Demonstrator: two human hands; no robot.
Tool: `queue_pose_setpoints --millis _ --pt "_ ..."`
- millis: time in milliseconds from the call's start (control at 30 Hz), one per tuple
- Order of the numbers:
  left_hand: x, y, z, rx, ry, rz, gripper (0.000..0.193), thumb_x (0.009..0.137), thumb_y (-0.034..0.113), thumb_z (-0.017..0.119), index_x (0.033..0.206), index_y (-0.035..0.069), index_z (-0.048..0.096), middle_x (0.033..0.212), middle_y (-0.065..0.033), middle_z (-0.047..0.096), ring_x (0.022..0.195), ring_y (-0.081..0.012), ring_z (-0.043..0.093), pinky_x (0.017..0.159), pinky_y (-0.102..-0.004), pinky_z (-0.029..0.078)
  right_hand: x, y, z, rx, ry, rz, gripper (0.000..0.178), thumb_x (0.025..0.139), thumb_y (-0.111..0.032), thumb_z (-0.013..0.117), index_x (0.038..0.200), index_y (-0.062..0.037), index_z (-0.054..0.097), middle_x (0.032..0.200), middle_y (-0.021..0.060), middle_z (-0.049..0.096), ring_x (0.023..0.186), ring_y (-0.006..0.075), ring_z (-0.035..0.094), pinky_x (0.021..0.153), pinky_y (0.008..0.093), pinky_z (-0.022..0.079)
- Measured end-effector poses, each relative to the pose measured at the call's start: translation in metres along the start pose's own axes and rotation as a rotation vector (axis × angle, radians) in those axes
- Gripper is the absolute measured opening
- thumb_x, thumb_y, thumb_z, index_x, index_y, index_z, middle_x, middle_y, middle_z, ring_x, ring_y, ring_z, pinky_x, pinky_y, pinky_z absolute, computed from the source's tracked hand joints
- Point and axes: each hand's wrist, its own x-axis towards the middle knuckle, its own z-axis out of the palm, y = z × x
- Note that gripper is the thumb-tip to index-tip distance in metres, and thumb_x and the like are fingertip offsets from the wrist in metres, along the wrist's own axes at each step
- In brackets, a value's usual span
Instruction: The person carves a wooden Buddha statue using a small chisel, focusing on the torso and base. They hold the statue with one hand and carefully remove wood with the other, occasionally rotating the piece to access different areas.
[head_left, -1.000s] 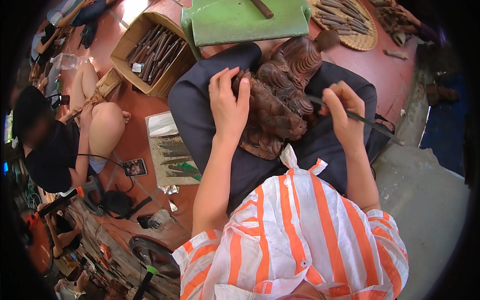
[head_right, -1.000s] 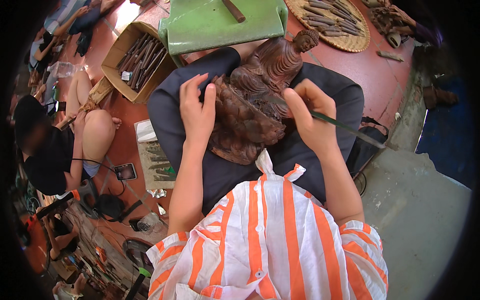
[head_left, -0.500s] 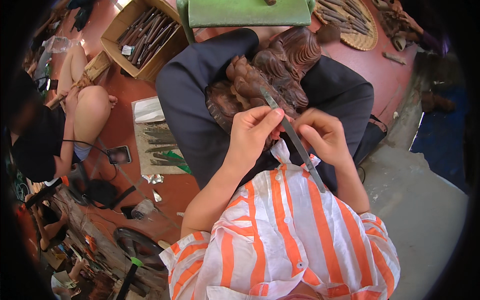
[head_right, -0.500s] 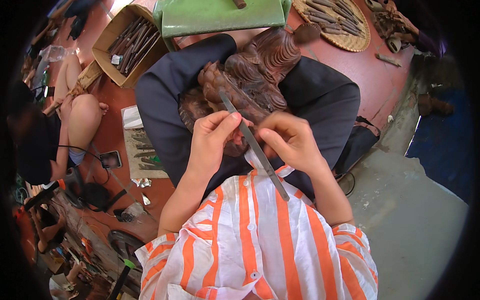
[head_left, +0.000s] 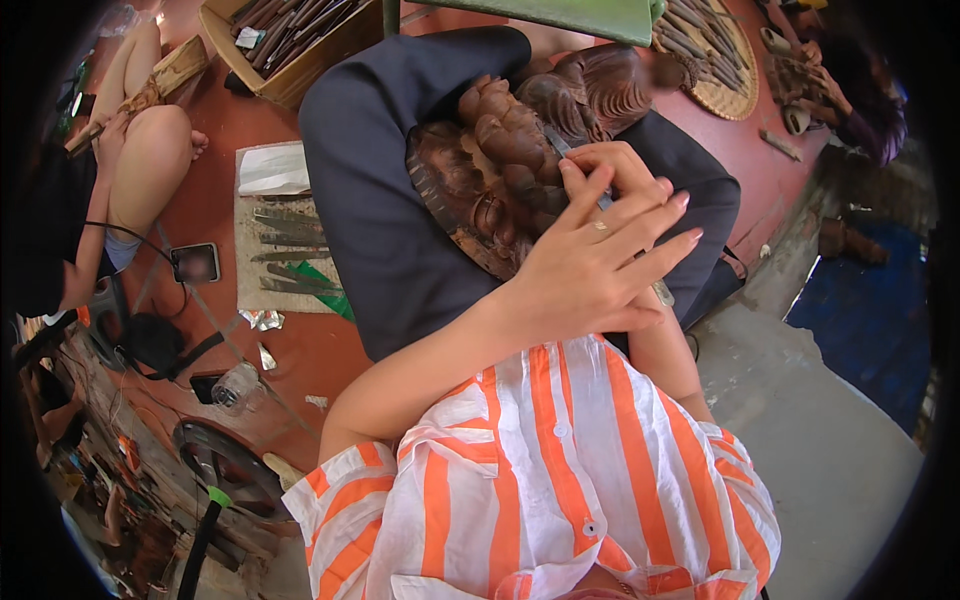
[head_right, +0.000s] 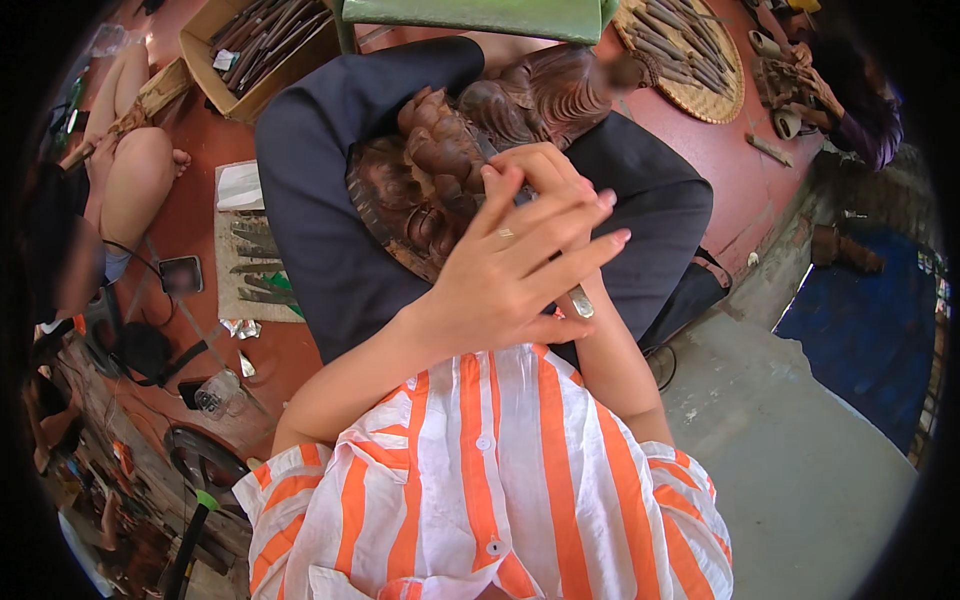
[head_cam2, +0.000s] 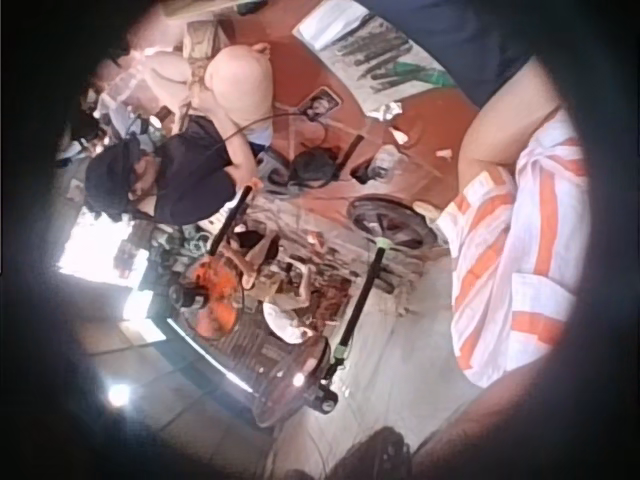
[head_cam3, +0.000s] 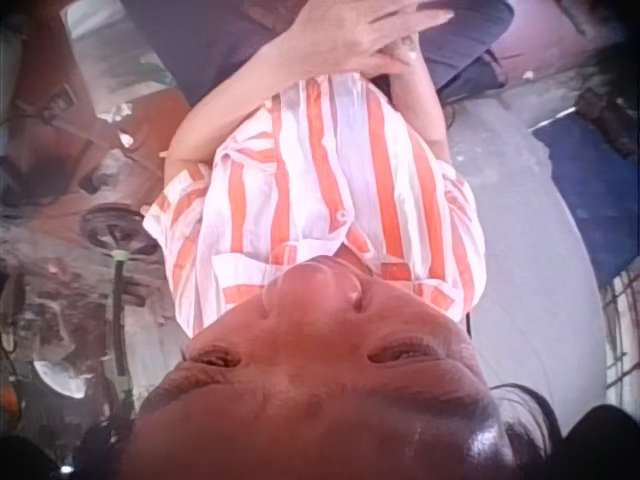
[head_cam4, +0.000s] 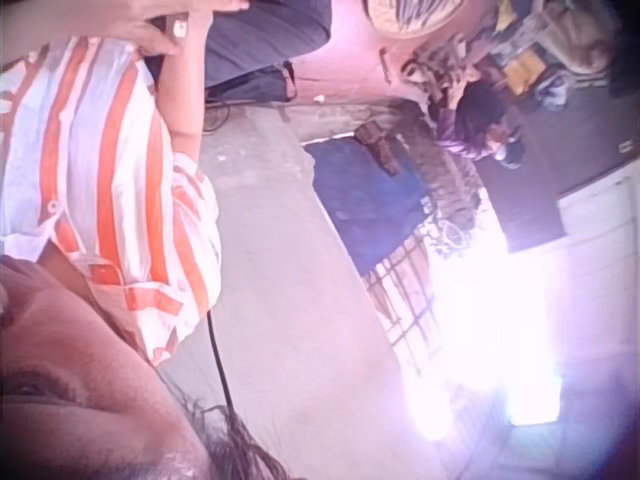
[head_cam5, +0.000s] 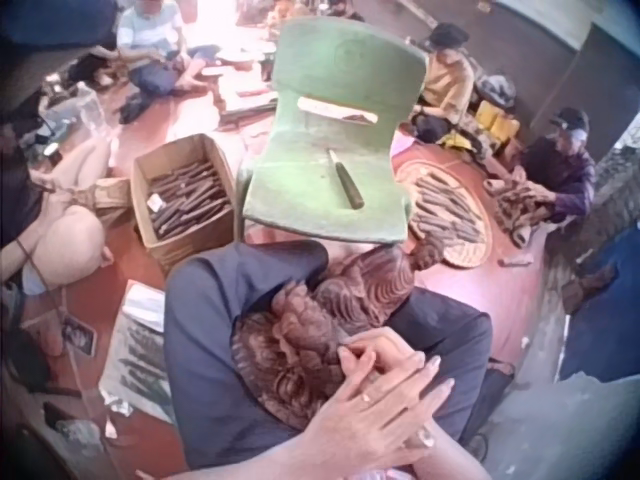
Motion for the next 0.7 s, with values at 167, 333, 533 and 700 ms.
queue_pose_setpoints --millis 167,333,533,700 --pt "-0.004 -0.027 0.019 -0.035 -0.046 0.208 0.029 0.067 0.032 0.070 0.067 0.004 0.060 0.086 -0.0104 0.066 0.105 -0.0271 0.063 0.106 -0.0542 0.035 0.004 -0.010 0.037 0.103 0.188 0.123 0.014 0.075 -0.015 0.076 0.083 -0.0075 0.067 0.094 0.0074 0.068 0.084 0.0225 0.067 0.072 0.0323 0.053" --pt "-0.003 -0.024 0.021 -0.126 -0.007 0.190 0.040 0.073 0.042 0.066 0.060 0.006 0.054 0.069 -0.0069 0.060 0.082 -0.0234 0.065 0.107 -0.0521 0.037 0.017 0.013 0.028 -0.067 0.052 -0.099 0.012 0.078 -0.005 0.072 0.082 0.0011 0.062 0.093 0.0121 0.067 0.084 0.0233 0.067 0.072 0.0302 0.052" --pt "-0.006 -0.031 0.027 -0.229 0.042 0.197 0.041 0.083 0.038 0.064 0.058 0.008 0.052 0.056 -0.0067 0.050 0.061 -0.0229 0.058 0.105 -0.0502 0.040 0.019 0.015 0.034 -0.026 0.100 -0.125 0.011 0.077 0.002 0.071 0.080 0.0022 0.061 0.087 0.0124 0.069 0.079 0.0235 0.067 0.071 0.0303 0.052" --pt "-0.005 -0.023 0.026 -0.307 0.013 0.122 0.037 0.084 0.031 0.066 0.060 0.006 0.054 0.057 -0.0062 0.051 0.059 -0.0247 0.056 0.103 -0.0512 0.041 0.013 0.007 0.023 -0.069 0.033 -0.044 0.010 0.078 0.001 0.071 0.080 0.0014 0.061 0.086 0.0110 0.068 0.078 0.0216 0.067 0.069 0.0299 0.051"
